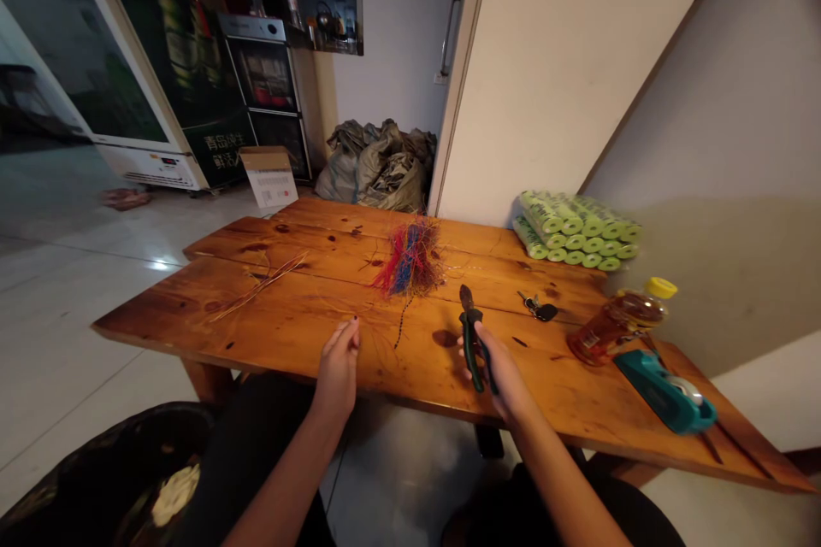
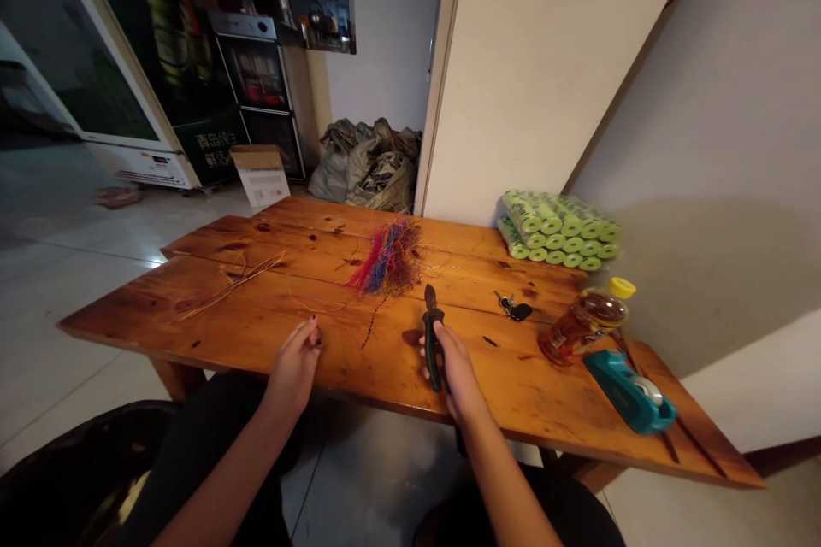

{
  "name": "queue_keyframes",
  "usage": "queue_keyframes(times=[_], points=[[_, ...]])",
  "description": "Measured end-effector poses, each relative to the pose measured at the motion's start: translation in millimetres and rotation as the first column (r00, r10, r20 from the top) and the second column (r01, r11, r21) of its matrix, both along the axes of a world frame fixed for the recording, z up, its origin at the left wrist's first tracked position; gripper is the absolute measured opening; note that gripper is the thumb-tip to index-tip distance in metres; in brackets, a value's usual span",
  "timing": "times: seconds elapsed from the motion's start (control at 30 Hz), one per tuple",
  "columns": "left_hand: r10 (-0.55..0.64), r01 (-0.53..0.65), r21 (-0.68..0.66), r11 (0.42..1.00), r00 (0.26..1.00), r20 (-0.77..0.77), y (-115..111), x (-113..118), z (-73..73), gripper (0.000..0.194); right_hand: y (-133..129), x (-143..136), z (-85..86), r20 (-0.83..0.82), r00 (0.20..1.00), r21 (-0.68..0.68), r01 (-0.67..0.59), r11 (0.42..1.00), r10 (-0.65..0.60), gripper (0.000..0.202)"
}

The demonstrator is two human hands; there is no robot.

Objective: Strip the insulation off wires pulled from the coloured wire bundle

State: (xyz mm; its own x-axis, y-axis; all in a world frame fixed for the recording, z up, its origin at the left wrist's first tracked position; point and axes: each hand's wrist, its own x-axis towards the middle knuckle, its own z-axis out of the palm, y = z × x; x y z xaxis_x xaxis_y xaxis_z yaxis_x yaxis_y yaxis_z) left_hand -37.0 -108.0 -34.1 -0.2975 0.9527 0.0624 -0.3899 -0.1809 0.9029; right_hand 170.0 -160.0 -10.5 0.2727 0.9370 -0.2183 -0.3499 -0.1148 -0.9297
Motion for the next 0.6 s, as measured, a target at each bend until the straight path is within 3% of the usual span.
queue_keyframes(times=[0.1, 0.2, 0.3, 0.4, 0.47, 0.53, 0.6], points=[[-0.018, 0.023, -0.044, 0.999, 0.994, 0.111, 5, -8, 0.4, 0.027, 1, 8, 0.8, -0.054, 0.996, 0.013, 0.067, 0.998, -0.066, 0.032], [0.116, -0.110, -0.047, 0.993, 0.980, 0.164, 8, -18, 2.5, 0.025, 1, 15, 3.2, -0.105, 0.979, 0.037, 0.180, 0.983, -0.175, 0.030], [0.144, -0.146, 0.043, 0.988, 0.988, 0.051, -1, -17, 5.3, 0.028, -1, 14, 4.8, -0.071, 0.973, 0.047, 0.224, 0.974, -0.220, 0.031], [-0.056, 0.083, 0.094, 0.992, 0.965, -0.255, -23, 1, 7.2, 0.033, -3, 2, 3.0, 0.040, 0.986, 0.082, 0.155, 0.984, -0.159, 0.036], [-0.257, 0.314, 0.065, 0.947, 0.864, -0.433, -36, 17, 7.8, 0.028, -5, -11, -0.1, 0.138, 0.985, 0.076, 0.091, 0.993, -0.101, 0.038], [-0.405, 0.465, 0.010, 0.885, 0.783, -0.472, -43, 30, 8.2, 0.022, -9, -24, -3.8, 0.244, 0.969, 0.050, 0.020, 0.999, -0.032, 0.039], [-0.444, 0.472, -0.032, 0.881, 0.800, -0.403, -43, 37, 8.3, 0.028, -13, -35, -7.3, 0.365, 0.930, 0.057, -0.063, 0.996, 0.038, 0.038]])
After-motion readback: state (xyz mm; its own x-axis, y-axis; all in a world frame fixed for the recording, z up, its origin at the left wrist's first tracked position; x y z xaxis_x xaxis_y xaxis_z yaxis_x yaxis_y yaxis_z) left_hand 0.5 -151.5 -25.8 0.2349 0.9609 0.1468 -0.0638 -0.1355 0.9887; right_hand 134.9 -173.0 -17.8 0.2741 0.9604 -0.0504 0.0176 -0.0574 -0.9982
